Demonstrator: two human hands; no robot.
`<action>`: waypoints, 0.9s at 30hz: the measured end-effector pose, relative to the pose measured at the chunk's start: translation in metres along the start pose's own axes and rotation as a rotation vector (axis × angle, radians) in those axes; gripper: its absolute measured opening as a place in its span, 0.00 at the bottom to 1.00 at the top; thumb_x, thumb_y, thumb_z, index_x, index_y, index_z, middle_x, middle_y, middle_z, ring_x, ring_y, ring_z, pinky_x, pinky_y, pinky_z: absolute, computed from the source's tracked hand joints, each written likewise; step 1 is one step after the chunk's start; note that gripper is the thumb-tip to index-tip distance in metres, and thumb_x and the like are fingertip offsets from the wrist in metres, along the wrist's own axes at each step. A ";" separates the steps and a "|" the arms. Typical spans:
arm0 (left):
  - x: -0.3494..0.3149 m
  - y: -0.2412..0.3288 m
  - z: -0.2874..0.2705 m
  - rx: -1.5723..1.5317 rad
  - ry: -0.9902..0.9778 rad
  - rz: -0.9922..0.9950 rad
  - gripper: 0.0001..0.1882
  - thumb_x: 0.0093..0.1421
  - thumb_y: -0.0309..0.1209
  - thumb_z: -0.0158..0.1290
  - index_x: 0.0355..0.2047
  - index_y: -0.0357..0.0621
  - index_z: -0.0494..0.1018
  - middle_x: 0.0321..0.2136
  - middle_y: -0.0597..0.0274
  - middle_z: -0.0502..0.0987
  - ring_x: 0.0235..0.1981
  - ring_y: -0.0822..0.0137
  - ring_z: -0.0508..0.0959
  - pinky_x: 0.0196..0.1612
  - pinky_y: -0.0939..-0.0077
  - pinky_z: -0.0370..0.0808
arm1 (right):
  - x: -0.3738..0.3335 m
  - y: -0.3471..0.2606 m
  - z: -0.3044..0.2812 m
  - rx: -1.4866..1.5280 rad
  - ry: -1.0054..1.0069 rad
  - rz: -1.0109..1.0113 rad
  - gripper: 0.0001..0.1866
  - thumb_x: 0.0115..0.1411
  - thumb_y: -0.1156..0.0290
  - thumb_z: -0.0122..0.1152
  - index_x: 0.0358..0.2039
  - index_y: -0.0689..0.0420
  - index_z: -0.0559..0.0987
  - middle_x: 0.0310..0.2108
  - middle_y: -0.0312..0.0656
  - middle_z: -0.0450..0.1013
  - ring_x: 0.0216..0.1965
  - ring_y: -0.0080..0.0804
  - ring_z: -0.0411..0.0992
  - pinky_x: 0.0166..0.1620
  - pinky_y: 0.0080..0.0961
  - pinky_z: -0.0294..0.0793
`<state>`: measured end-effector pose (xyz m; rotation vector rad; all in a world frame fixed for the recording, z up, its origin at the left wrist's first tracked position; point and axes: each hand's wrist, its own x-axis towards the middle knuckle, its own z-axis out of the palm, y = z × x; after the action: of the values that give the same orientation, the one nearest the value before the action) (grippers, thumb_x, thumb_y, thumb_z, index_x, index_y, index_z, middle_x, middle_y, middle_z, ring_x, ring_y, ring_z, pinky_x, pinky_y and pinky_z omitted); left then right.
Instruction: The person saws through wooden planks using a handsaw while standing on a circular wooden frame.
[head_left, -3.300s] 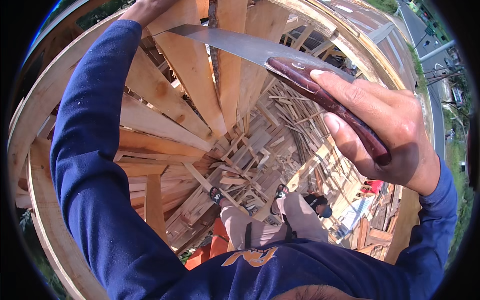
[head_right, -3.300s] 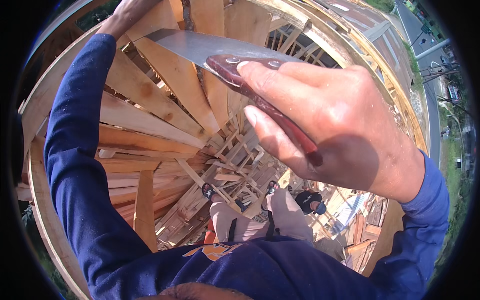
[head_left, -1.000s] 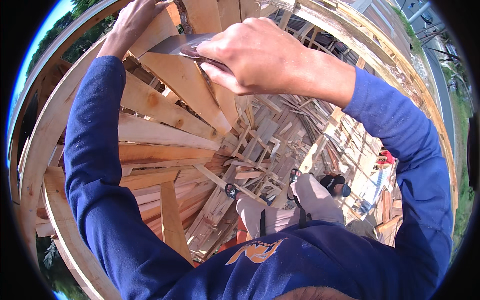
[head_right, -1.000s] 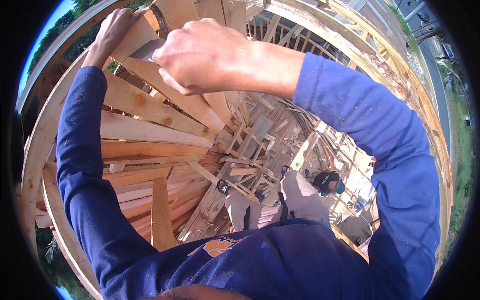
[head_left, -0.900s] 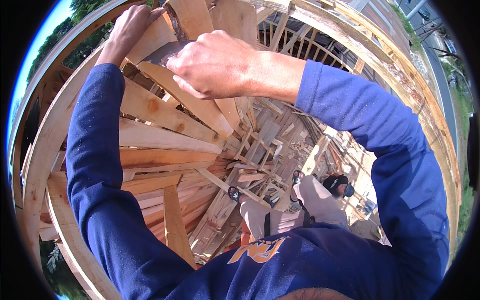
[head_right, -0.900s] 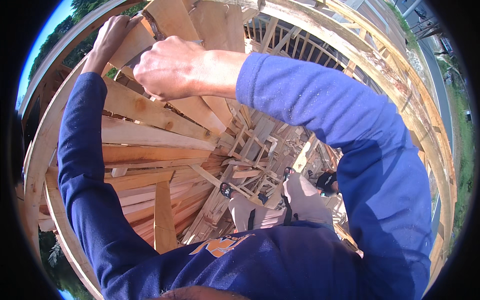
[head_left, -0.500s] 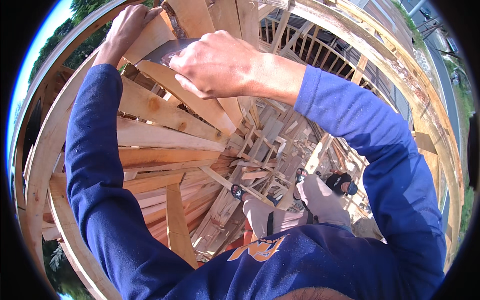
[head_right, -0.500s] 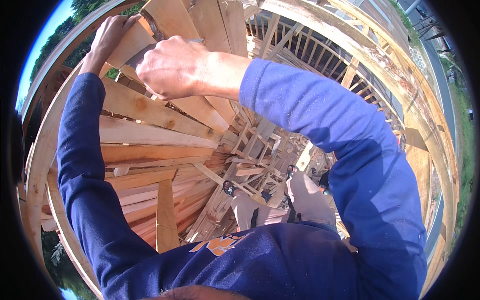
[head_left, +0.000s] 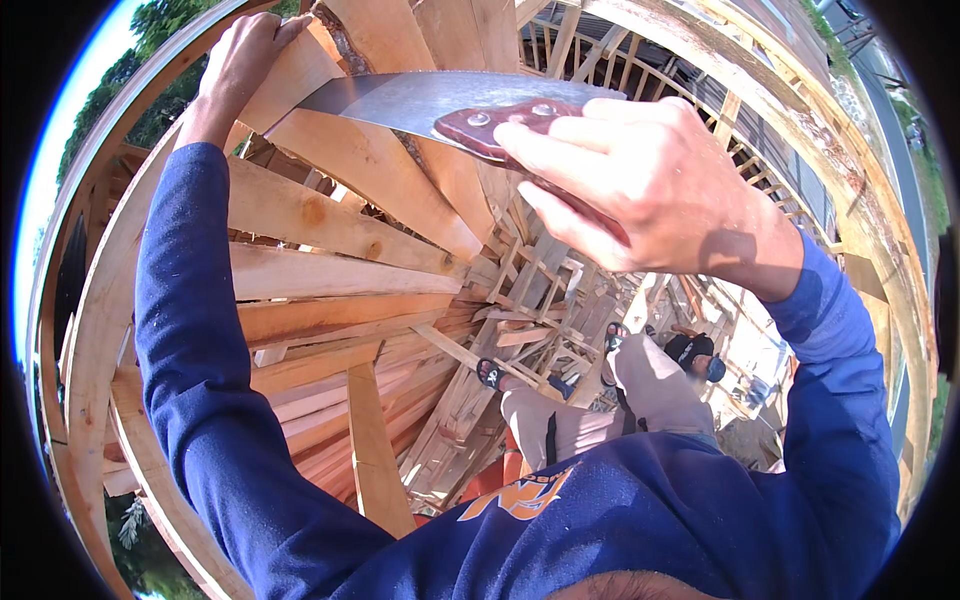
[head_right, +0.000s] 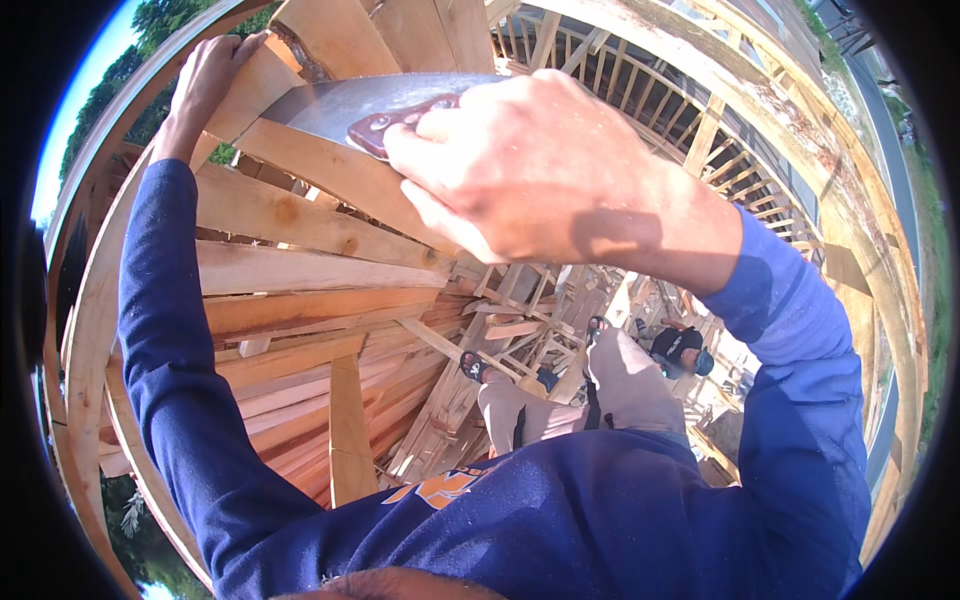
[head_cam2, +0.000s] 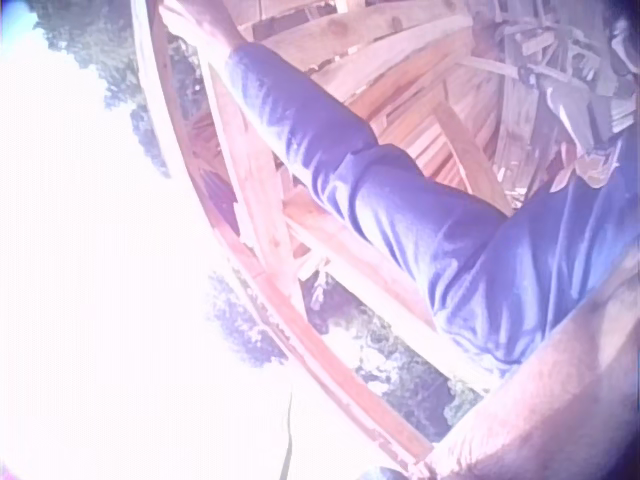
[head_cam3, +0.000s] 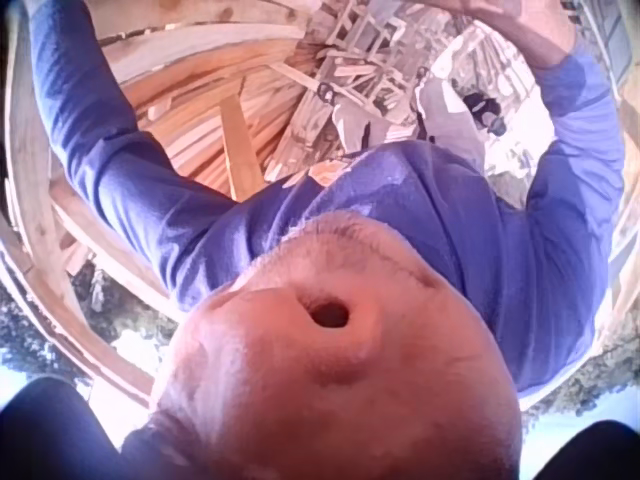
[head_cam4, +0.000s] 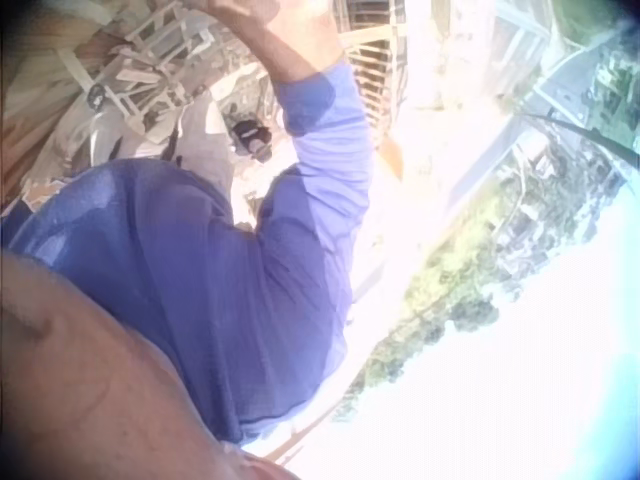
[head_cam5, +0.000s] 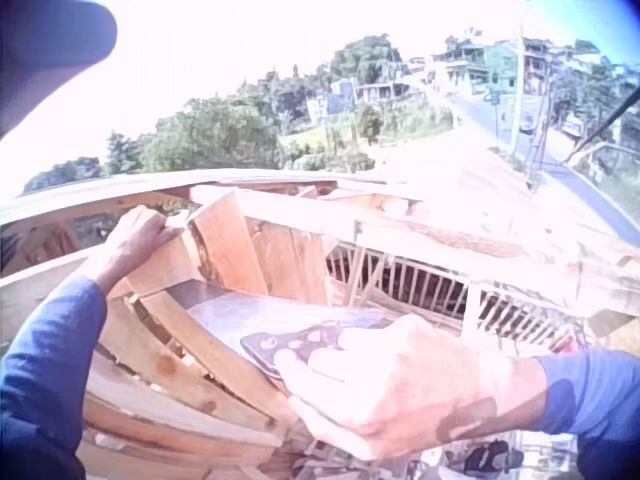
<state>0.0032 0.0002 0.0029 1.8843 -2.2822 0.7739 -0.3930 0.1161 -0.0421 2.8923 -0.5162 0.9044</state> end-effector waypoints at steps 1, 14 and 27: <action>-0.004 0.000 0.001 -0.043 0.027 -0.016 0.30 0.67 0.54 0.48 0.29 0.36 0.79 0.26 0.44 0.78 0.29 0.46 0.79 0.36 0.55 0.75 | -0.012 0.003 -0.006 0.012 0.049 -0.043 0.12 0.55 0.68 0.62 0.38 0.59 0.80 0.25 0.42 0.78 0.26 0.37 0.79 0.30 0.33 0.80; -0.016 -0.015 0.007 0.031 0.052 0.006 0.31 0.66 0.55 0.48 0.31 0.34 0.79 0.24 0.44 0.78 0.27 0.45 0.78 0.34 0.57 0.74 | 0.027 -0.014 0.016 -0.009 0.016 -0.016 0.08 0.59 0.66 0.58 0.34 0.56 0.78 0.25 0.43 0.77 0.29 0.39 0.79 0.32 0.36 0.80; -0.007 0.001 -0.001 -0.012 -0.054 -0.071 0.31 0.66 0.56 0.49 0.29 0.35 0.79 0.27 0.43 0.79 0.30 0.46 0.80 0.36 0.55 0.75 | 0.034 -0.002 0.029 0.046 0.046 0.002 0.09 0.56 0.69 0.54 0.30 0.58 0.81 0.29 0.46 0.80 0.30 0.47 0.80 0.34 0.42 0.81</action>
<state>0.0034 0.0074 0.0004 1.9928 -2.2312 0.7075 -0.3507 0.1033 -0.0472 2.9038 -0.5021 0.9941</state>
